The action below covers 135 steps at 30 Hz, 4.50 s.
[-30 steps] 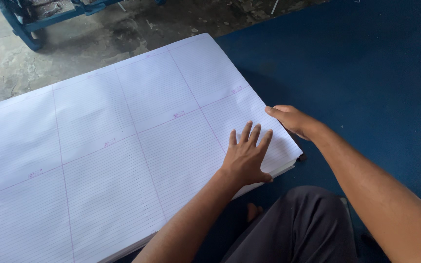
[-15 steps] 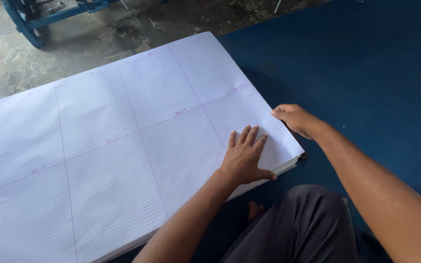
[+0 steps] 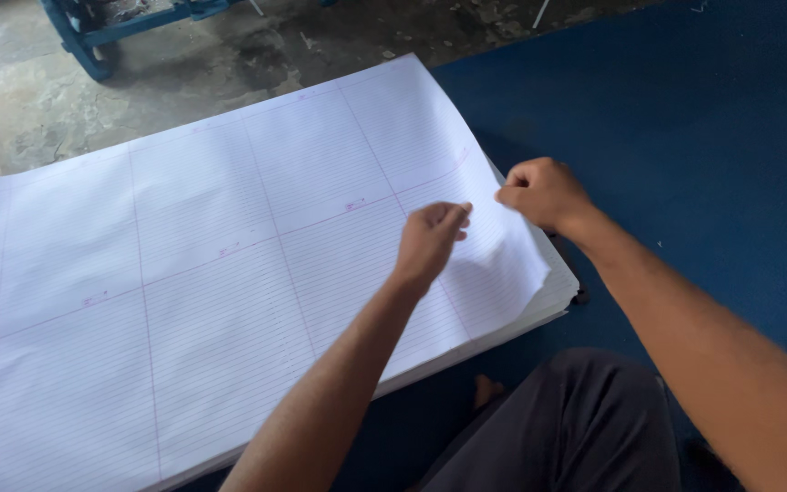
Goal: The person folds a stack of lined paper sheets in half using a small wooden block to press and crease the fold. They repeat this process for multiple sheets, stacking the folded pieces to the side.
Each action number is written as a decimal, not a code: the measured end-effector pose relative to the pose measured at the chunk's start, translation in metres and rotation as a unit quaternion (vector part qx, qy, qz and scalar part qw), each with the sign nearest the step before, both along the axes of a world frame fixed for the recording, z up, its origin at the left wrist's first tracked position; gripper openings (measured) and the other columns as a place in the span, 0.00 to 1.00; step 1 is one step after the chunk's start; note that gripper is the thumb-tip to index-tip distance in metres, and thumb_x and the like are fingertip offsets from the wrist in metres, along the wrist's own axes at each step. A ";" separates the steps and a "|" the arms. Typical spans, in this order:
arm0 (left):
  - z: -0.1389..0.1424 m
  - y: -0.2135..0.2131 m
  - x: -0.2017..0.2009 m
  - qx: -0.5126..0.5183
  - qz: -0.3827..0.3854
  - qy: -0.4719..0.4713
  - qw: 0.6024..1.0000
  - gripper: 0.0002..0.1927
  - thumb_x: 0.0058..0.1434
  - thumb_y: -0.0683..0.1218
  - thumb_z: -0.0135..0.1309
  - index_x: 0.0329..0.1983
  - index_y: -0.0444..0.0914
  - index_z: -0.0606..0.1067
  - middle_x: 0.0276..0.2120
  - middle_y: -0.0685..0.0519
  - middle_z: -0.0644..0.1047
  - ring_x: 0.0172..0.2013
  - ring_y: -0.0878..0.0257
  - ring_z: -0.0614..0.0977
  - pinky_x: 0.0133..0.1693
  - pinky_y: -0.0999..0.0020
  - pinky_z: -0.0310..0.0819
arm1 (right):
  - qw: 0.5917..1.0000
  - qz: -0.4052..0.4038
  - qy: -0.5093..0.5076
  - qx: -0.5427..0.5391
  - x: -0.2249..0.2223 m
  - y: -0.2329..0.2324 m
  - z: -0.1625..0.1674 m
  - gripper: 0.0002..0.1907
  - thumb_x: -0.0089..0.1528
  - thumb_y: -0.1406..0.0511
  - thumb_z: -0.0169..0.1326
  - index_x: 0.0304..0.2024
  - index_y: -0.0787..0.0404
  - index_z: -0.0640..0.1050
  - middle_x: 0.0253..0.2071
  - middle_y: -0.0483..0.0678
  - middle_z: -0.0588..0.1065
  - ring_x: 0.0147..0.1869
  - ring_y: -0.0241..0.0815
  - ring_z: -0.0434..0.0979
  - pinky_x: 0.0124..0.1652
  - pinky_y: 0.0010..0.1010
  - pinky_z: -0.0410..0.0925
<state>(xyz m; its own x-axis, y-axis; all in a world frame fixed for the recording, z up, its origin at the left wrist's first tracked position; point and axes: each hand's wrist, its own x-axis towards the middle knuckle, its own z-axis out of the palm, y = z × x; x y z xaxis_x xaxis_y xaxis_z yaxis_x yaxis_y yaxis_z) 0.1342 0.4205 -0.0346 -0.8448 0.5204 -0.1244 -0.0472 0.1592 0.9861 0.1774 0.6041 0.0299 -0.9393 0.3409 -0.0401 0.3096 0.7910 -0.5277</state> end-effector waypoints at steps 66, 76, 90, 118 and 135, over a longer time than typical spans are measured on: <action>0.001 -0.525 -0.109 -0.415 0.405 -0.091 0.809 0.13 0.54 0.46 0.67 0.41 0.39 0.82 0.44 0.46 0.83 0.47 0.54 0.84 0.52 0.59 0.77 | 0.976 0.202 -0.067 0.052 -0.097 -0.374 -0.079 0.56 0.56 0.38 0.53 0.76 0.52 0.47 0.77 0.64 0.41 0.79 0.67 0.44 0.69 0.57 0.53; -0.011 -0.598 -0.099 -0.397 0.402 -0.055 0.823 0.10 0.55 0.48 0.68 0.37 0.41 0.84 0.43 0.47 0.83 0.48 0.56 0.83 0.57 0.57 0.73 | 0.977 0.199 -0.057 0.058 -0.104 -0.417 -0.093 0.61 0.52 0.35 0.55 0.76 0.54 0.44 0.77 0.66 0.41 0.79 0.68 0.44 0.69 0.60 0.51; -0.012 -0.660 -0.091 -0.375 0.424 -0.043 0.823 0.10 0.54 0.47 0.69 0.36 0.39 0.84 0.41 0.47 0.83 0.43 0.57 0.84 0.51 0.59 0.78 | 0.973 0.218 -0.042 0.066 -0.111 -0.455 -0.109 0.62 0.50 0.37 0.58 0.77 0.51 0.45 0.78 0.64 0.37 0.81 0.64 0.37 0.71 0.63 0.40; -0.009 -0.678 -0.089 -0.385 0.465 -0.037 0.796 0.07 0.53 0.46 0.69 0.34 0.42 0.83 0.40 0.49 0.83 0.40 0.59 0.85 0.47 0.63 0.81 | 0.983 0.136 0.004 -0.121 -0.104 -0.482 -0.086 0.41 0.65 0.46 0.37 0.75 0.56 0.49 0.78 0.58 0.43 0.82 0.56 0.41 0.73 0.48 0.45; 0.001 -0.678 -0.082 -0.285 0.506 -0.080 0.810 0.04 0.56 0.40 0.64 0.34 0.41 0.83 0.39 0.49 0.84 0.39 0.61 0.86 0.45 0.64 0.85 | 0.978 0.198 -0.042 0.056 -0.116 -0.482 -0.108 0.38 0.69 0.57 0.34 0.74 0.63 0.36 0.78 0.59 0.34 0.82 0.52 0.30 0.74 0.46 0.35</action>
